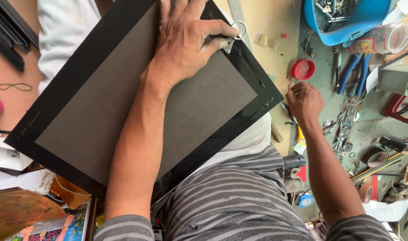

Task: Manually attaching hanging hardware to the back of a picture frame using a hammer and a power drill.

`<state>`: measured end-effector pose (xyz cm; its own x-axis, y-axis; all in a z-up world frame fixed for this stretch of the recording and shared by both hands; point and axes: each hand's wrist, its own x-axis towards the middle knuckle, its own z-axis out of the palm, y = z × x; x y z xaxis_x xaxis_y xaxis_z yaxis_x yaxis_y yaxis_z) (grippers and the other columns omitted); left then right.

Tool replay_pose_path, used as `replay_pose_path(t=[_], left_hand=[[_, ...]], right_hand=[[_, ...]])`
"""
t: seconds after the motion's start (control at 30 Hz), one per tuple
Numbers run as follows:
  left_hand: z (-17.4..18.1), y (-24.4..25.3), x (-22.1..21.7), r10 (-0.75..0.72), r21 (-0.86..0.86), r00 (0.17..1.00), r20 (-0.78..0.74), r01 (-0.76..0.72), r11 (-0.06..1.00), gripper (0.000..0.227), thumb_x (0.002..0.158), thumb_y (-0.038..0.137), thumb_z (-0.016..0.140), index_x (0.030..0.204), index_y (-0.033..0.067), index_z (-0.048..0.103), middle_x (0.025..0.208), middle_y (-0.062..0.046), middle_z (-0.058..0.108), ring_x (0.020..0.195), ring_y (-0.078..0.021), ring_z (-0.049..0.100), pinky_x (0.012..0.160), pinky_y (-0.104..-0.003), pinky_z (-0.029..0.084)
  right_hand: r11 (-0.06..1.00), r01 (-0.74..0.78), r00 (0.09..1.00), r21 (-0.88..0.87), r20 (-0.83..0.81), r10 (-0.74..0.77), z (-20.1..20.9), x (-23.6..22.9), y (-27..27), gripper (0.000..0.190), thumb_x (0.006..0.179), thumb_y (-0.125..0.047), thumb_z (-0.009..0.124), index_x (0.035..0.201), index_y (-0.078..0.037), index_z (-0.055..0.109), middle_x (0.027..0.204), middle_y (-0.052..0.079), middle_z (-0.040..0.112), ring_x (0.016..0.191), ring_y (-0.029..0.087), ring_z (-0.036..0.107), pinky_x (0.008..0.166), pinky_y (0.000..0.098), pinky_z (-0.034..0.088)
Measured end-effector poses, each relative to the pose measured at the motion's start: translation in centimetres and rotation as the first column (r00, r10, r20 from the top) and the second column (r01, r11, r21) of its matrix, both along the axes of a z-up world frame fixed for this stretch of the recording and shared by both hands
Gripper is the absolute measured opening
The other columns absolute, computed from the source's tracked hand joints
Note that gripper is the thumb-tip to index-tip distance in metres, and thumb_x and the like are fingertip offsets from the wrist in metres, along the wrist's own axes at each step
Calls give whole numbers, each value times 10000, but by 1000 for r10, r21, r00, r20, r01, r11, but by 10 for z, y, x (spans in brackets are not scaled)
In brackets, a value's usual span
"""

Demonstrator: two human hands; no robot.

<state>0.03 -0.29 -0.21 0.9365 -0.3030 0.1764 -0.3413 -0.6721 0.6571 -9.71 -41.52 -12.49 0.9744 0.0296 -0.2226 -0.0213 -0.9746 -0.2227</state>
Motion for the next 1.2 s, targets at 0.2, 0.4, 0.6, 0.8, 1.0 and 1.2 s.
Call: replay_pose_path(t=[0.2, 0.4, 0.6, 0.8, 1.0, 1.2], left_hand=[[3, 1, -1, 1, -6, 999, 41, -1, 1000, 229, 927, 270, 836, 1139, 354, 819, 1371, 27, 591, 1379, -232, 457, 1243, -533, 175], [2, 0, 0, 15, 10, 999, 50, -16, 1000, 242, 908, 271, 835, 1137, 347, 814, 1288, 15, 615, 1327, -236, 489, 1193, -514, 226], [2, 1, 0, -3, -7, 999, 43, 3, 1000, 251, 930, 272, 832, 1170, 341, 812, 1257, 20, 625, 1278, -213, 517, 1178, -496, 257], [2, 1, 0, -4, -8, 999, 37, 4, 1000, 239, 933, 267, 832, 1161, 338, 816, 1251, 21, 631, 1281, -214, 517, 1189, -505, 249], [2, -1, 1, 19, 12, 997, 74, -20, 1000, 202, 924, 313, 870, 1118, 348, 825, 1297, 29, 614, 1312, -219, 494, 1201, -525, 217], [2, 0, 0, -4, -8, 1000, -16, 4, 1000, 224, 941, 292, 836, 1152, 366, 817, 1428, 39, 566, 1413, -238, 429, 1248, -515, 184]], right_hand=[[998, 63, 998, -1, 9, -63, -9, -6, 1, 130, 895, -215, 733, 913, -87, 744, 857, 107, 700, 783, 306, 691, 739, 426, 525], [999, 21, 999, -36, 42, -20, -11, -9, 0, 121, 892, -202, 733, 915, -83, 734, 872, 105, 701, 815, 323, 685, 774, 437, 524], [995, -1, 998, -104, 60, 7, -8, -6, 10, 146, 872, -221, 759, 908, -84, 726, 865, 113, 693, 834, 339, 678, 767, 464, 511], [946, -173, 985, -274, -21, 174, -31, 5, -5, 130, 839, -167, 739, 903, -59, 707, 874, 125, 707, 821, 330, 695, 759, 449, 516], [892, -313, 932, -326, -285, 223, -14, 30, -1, 182, 769, -216, 750, 857, -60, 718, 802, 167, 706, 799, 346, 702, 654, 459, 540], [983, -179, 971, -38, 152, 183, 10, 59, -35, 179, 916, -209, 776, 850, -72, 682, 793, 142, 688, 703, 317, 677, 673, 416, 553]])
